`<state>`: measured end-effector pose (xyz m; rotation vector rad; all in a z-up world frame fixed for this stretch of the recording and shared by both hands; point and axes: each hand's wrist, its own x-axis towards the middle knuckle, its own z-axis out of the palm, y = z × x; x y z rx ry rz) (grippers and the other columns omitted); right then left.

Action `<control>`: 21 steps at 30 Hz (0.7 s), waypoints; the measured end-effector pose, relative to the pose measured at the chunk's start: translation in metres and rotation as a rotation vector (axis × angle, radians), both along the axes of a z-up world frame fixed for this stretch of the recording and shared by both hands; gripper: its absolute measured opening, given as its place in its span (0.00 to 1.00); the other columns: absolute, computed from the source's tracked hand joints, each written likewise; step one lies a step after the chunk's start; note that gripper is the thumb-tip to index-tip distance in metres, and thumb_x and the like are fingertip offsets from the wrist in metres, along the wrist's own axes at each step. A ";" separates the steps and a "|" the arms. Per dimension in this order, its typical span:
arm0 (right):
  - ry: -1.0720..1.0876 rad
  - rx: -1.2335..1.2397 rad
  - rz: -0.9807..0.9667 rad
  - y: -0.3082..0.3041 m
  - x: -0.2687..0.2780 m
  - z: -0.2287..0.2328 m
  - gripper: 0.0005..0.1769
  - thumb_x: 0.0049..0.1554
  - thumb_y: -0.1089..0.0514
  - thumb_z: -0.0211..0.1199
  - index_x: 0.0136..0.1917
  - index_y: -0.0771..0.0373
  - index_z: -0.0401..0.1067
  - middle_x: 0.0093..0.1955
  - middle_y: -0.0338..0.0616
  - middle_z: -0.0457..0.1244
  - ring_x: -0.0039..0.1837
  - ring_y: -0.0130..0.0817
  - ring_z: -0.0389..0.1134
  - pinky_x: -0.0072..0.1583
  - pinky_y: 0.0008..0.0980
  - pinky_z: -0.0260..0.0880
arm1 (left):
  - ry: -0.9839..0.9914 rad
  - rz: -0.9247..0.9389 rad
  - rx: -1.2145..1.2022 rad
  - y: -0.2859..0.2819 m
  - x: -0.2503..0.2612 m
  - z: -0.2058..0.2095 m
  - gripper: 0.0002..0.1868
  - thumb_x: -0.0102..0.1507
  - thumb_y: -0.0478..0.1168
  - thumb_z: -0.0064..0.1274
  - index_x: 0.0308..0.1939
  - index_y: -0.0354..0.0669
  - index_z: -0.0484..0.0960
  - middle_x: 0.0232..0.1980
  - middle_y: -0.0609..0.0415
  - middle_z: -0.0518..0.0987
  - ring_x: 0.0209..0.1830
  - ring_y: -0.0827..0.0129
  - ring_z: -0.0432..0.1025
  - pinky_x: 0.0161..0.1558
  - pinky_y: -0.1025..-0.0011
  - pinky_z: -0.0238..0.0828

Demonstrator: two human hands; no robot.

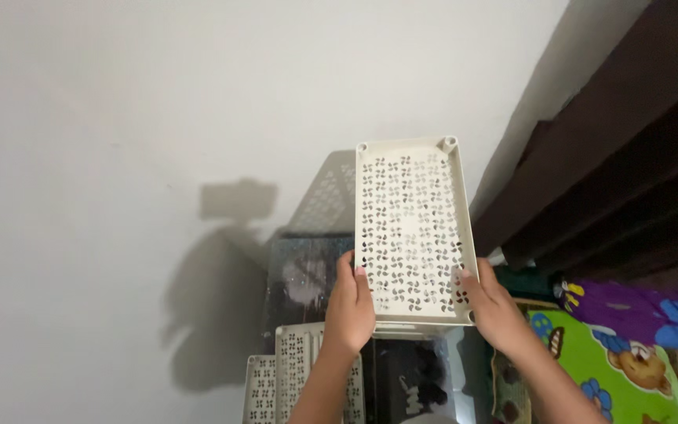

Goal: The person assembles two small white plastic tiered shelf racks on a table. They insert white plastic poles into the corner sockets of perforated trays, stack the trays, attach black clips to the shelf edges, and stand the finished racks upright against the wall.

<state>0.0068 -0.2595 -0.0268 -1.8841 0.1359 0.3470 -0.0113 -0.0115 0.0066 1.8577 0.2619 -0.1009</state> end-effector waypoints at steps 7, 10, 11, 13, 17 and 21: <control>-0.243 -0.092 -0.121 -0.018 0.083 0.041 0.32 0.67 0.39 0.38 0.76 0.59 0.55 0.63 0.48 0.65 0.64 0.39 0.66 0.61 0.41 0.67 | -0.315 -0.057 0.145 0.045 0.086 -0.012 0.29 0.76 0.56 0.34 0.63 0.33 0.70 0.60 0.40 0.75 0.63 0.51 0.70 0.66 0.59 0.64; -0.371 -0.056 -0.153 -0.010 0.160 0.048 0.30 0.68 0.40 0.41 0.72 0.60 0.62 0.62 0.47 0.66 0.56 0.36 0.68 0.56 0.40 0.66 | -0.404 0.119 0.241 0.045 0.171 -0.003 0.32 0.68 0.59 0.42 0.59 0.31 0.74 0.56 0.36 0.78 0.58 0.48 0.73 0.61 0.58 0.68; -0.358 -0.114 -0.138 -0.007 0.185 0.046 0.29 0.68 0.41 0.41 0.72 0.60 0.63 0.63 0.45 0.65 0.54 0.33 0.70 0.56 0.37 0.66 | -0.476 0.144 0.269 0.042 0.197 0.000 0.33 0.67 0.59 0.43 0.61 0.32 0.73 0.58 0.35 0.78 0.60 0.47 0.72 0.61 0.57 0.67; -0.440 0.030 -0.079 0.002 0.228 0.036 0.29 0.67 0.41 0.42 0.67 0.62 0.69 0.59 0.48 0.65 0.47 0.39 0.69 0.53 0.37 0.67 | -0.529 0.101 0.435 0.034 0.233 0.001 0.31 0.67 0.59 0.43 0.58 0.34 0.76 0.56 0.34 0.77 0.57 0.41 0.70 0.56 0.51 0.66; -0.262 -0.207 -0.017 0.010 0.266 0.017 0.30 0.65 0.39 0.45 0.59 0.64 0.77 0.53 0.55 0.71 0.52 0.44 0.70 0.56 0.41 0.69 | -0.132 -0.103 0.641 0.014 0.263 0.008 0.29 0.70 0.60 0.36 0.43 0.42 0.84 0.47 0.44 0.83 0.51 0.47 0.76 0.53 0.50 0.71; -0.219 -0.388 -0.001 0.010 0.276 0.009 0.33 0.64 0.35 0.46 0.57 0.65 0.77 0.54 0.56 0.71 0.56 0.47 0.71 0.61 0.42 0.67 | -0.271 -0.163 0.757 0.004 0.263 0.004 0.28 0.71 0.58 0.37 0.41 0.41 0.84 0.44 0.42 0.82 0.48 0.46 0.76 0.49 0.49 0.72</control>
